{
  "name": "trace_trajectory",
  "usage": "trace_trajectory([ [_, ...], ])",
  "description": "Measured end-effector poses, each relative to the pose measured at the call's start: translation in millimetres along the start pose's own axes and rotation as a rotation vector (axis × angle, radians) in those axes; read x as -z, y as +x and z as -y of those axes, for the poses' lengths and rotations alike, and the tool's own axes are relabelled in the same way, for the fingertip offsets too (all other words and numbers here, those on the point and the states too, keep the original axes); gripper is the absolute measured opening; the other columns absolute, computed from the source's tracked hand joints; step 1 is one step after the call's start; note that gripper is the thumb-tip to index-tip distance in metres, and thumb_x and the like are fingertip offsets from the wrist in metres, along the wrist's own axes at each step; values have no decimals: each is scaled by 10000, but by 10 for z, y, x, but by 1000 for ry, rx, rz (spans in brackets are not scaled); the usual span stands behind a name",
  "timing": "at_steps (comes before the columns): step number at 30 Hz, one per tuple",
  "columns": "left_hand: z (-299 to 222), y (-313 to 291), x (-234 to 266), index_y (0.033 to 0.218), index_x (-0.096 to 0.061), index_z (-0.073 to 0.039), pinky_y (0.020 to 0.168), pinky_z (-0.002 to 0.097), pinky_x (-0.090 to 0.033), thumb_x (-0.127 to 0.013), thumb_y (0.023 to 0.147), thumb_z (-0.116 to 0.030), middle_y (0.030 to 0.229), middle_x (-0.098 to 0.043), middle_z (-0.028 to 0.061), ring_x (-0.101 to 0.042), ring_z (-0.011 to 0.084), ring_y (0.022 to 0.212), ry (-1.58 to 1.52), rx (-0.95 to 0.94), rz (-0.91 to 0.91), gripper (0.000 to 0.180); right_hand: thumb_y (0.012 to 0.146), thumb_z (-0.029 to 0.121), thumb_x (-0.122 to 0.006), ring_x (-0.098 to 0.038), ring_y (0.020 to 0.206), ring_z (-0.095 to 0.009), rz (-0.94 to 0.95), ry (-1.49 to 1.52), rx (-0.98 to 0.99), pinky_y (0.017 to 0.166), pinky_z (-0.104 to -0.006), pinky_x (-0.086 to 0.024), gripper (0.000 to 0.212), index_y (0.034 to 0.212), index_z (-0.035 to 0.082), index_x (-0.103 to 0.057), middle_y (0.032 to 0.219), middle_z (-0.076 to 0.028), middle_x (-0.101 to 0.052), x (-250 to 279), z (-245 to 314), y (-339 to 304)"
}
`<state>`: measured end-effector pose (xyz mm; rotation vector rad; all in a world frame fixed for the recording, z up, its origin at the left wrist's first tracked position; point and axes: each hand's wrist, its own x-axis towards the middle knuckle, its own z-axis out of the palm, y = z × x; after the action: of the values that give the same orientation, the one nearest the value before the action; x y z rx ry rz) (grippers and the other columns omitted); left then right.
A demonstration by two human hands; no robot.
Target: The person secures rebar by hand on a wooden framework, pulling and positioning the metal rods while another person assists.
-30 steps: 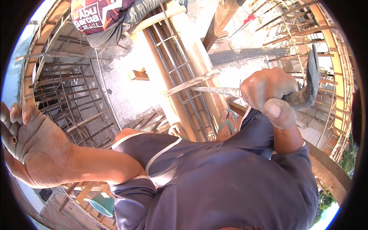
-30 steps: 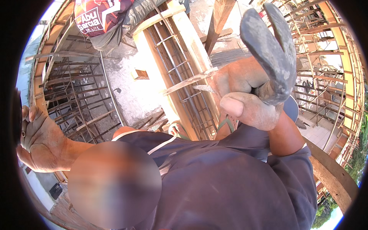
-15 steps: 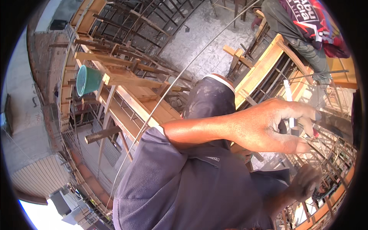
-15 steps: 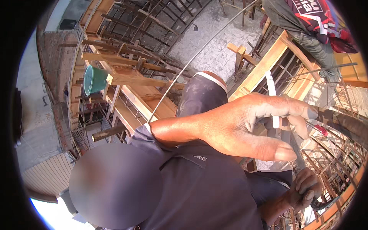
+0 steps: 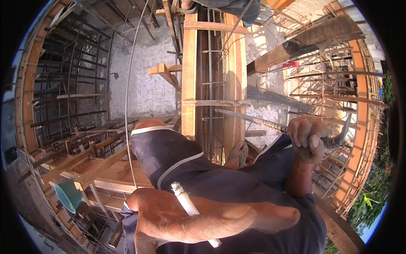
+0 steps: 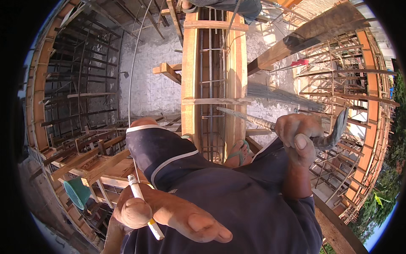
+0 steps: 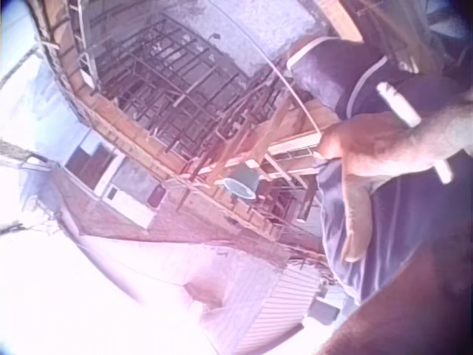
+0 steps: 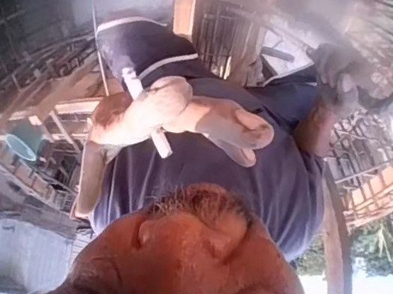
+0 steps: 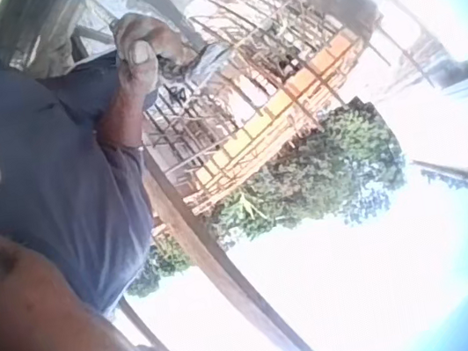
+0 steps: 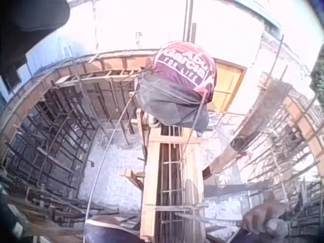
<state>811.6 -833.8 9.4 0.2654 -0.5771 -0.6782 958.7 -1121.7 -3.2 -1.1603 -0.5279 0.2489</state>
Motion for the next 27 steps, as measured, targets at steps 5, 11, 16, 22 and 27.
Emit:
trace_trajectory([
  [5, -84, 102, 48, 1511, -330, 2, 1134, 628, -274, -317, 1029, -523, 1516, -332, 326, -359, 501, 1384, 136, 78, 174, 712, 930, 260, -613, -391, 466, -110, 28, -64, 10, 484, -289, -329, 341, 662, 164, -425, 559, 43, -413, 27, 7, -97],
  [11, -159, 216, 41, 1502, -380, -43, 1110, 635, -309, -446, 1000, -520, 1477, -371, 357, -423, 510, 1341, 363, 32, 338, 696, 928, 262, -613, -388, 458, -110, 25, -71, 39, 475, -293, -323, 333, 664, 166, -434, 557, 41, -404, 9, -22, -117],
  [16, -474, -177, 25, 1495, -421, -80, 1090, 640, -338, -553, 976, -518, 1445, -403, 383, -476, 518, 1305, 605, -210, 222, 691, 923, 264, -646, -378, 456, -103, 50, -42, 15, 466, -294, -311, 360, 661, 153, -425, 556, 40, -405, -45, -33, 9],
  [22, 413, -3020, 732, 1036, -684, -11, 882, 478, -507, -568, 983, -445, 1016, -669, 189, -639, 307, 964, 276, -404, -1520, 452, 926, 268, -602, -398, 468, -92, 13, -17, 33, 481, -264, -303, 351, 666, 181, -383, 561, 49, -378, 96, -16, -129],
  [27, 2965, -4106, 532, 1327, -550, 34, 1083, 441, -410, -715, 851, -529, 1291, -587, 222, -504, 360, 1280, 606, 710, -2287, 756, 942, 359, -577, -369, 549, -126, 66, 40, -65, 599, -309, -308, 390, 657, 173, -387, 588, 24, -337, 152, 6, -158],
])
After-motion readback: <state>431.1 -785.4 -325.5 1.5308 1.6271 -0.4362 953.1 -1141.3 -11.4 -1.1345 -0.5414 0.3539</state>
